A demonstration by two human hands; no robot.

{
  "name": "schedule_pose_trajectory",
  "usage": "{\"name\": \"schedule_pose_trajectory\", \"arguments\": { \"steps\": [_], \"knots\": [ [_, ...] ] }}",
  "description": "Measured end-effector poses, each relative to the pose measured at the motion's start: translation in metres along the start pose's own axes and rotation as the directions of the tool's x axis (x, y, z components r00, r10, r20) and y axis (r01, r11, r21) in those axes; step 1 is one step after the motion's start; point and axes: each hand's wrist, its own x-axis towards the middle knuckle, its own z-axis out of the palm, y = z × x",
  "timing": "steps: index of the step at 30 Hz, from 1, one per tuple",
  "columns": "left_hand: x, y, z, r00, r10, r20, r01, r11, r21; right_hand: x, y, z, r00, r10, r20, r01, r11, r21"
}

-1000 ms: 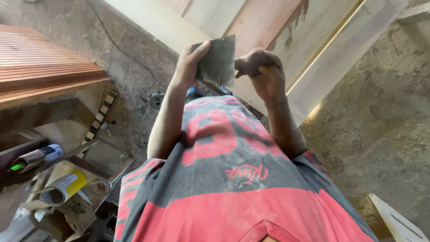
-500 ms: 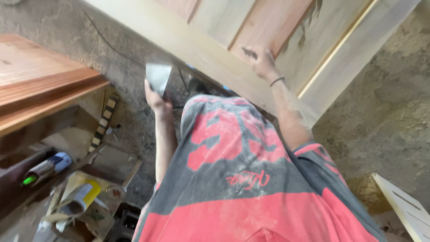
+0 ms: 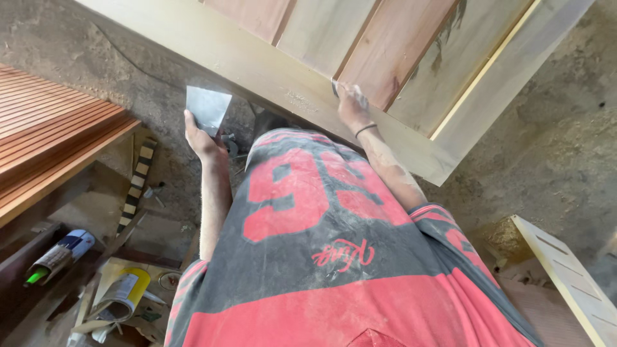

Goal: The person sands a large wooden panel using a sanding block held in the right hand. The person moves the sanding block along the surface and edges of the panel, occasionally switching the block to the left hand to reach different areas.

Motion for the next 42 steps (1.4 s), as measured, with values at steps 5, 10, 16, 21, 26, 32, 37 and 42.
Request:
{"name": "schedule_pose_trajectory", "arguments": {
  "steps": [5,10,16,21,26,32,37,42],
  "knots": [
    [0.003,0.003,0.025,0.997,0.023,0.069,-0.019,0.998,-0.057,0.011,0.007,-0.037,0.970,0.045,0.240,-0.074,0.991,0.110],
    [-0.019,-0.003,0.022,0.998,0.050,0.035,-0.052,0.997,0.053,0.041,0.013,-0.083,0.955,-0.171,0.244,0.154,0.984,0.090],
    [-0.053,-0.018,-0.002,0.998,0.061,-0.012,-0.060,0.998,0.035,0.060,0.015,-0.092,0.844,-0.426,0.325,0.456,0.890,-0.018],
    [-0.083,-0.039,-0.022,0.986,0.062,-0.155,-0.060,0.998,0.015,0.049,0.043,-0.099,0.787,-0.490,0.374,0.535,0.845,-0.018],
    [-0.116,-0.060,-0.028,0.978,0.053,-0.204,-0.073,0.993,-0.091,0.048,0.065,-0.108,0.683,-0.545,0.487,0.639,0.768,-0.038],
    [-0.147,-0.082,-0.028,0.968,0.103,-0.227,-0.127,0.988,-0.093,0.063,0.055,-0.096,0.730,-0.564,0.385,0.601,0.799,0.029],
    [-0.159,-0.085,-0.013,0.953,0.090,-0.290,-0.105,0.994,-0.038,0.067,0.045,-0.094,0.713,-0.640,0.285,0.644,0.759,0.092],
    [-0.172,-0.081,-0.009,0.950,0.140,-0.278,-0.137,0.990,0.031,0.061,0.058,-0.103,0.627,-0.687,0.367,0.727,0.685,0.042]
  ]
}}
